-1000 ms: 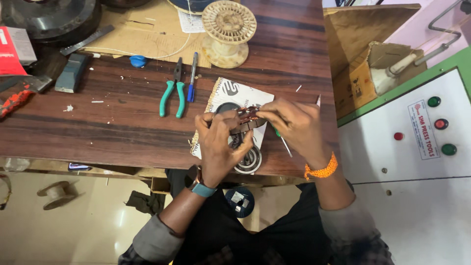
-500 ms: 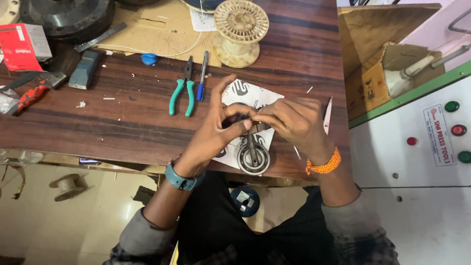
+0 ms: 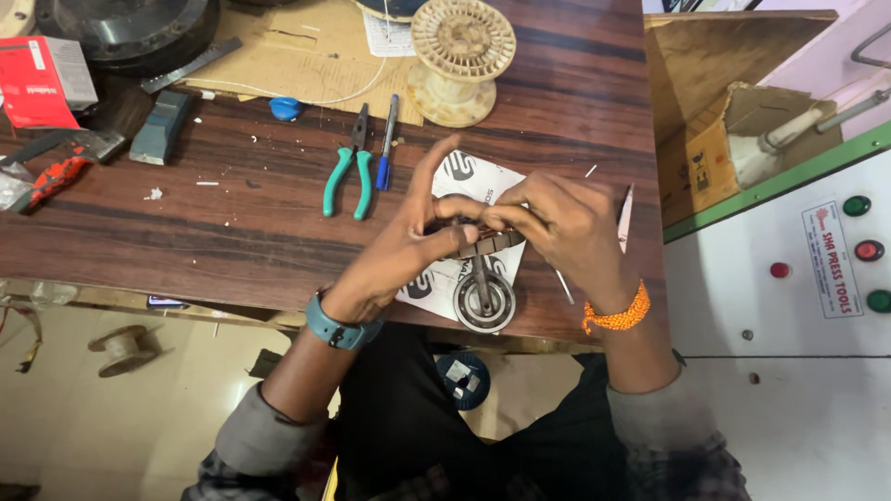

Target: The person sits at a workbench repairing a small electric motor assembly with copper windings. They hold the motor housing, use a green-handled screwdriver to work on screws and parts, and manipulate the armature and bearing components by hand, turning the unit to reach different sides.

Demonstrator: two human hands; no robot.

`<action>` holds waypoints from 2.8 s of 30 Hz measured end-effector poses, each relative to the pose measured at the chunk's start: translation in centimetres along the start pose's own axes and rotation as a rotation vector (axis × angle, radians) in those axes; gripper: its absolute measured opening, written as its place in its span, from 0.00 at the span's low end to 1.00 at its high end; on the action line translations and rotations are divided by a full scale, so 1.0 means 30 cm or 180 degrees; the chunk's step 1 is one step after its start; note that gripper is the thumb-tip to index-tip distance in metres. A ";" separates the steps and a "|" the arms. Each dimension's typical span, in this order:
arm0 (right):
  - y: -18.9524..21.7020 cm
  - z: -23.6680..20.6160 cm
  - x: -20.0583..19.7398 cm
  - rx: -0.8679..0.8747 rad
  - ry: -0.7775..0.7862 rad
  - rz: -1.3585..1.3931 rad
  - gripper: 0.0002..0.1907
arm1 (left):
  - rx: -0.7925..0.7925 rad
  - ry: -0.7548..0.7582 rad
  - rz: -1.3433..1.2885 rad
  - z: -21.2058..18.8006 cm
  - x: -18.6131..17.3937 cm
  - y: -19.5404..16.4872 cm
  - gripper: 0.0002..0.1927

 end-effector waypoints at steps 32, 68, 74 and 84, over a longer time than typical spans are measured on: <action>-0.079 -0.458 0.210 0.2244 -0.0491 0.1236 0.08 | 0.1027 -0.0448 0.1957 -0.095 0.031 -0.108 0.26; -0.039 -0.177 -0.064 0.1042 -0.0506 0.0066 0.03 | 0.2184 -0.1951 0.3390 -0.185 0.115 -0.094 0.21; -0.018 -0.114 -0.036 0.0499 -0.0358 -0.0155 0.04 | 0.2155 -0.1881 0.3491 -0.177 0.125 -0.094 0.21; 0.032 0.004 0.011 -0.0303 0.0083 -0.0303 0.10 | 0.0638 -0.0451 0.0328 -0.076 -0.001 -0.024 0.49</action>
Point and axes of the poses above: each hand's wrist, its own z-axis towards the middle knuckle, its own x-axis out of the palm, y = z × x, the point moved 10 cm from there along z, towards the middle knuckle
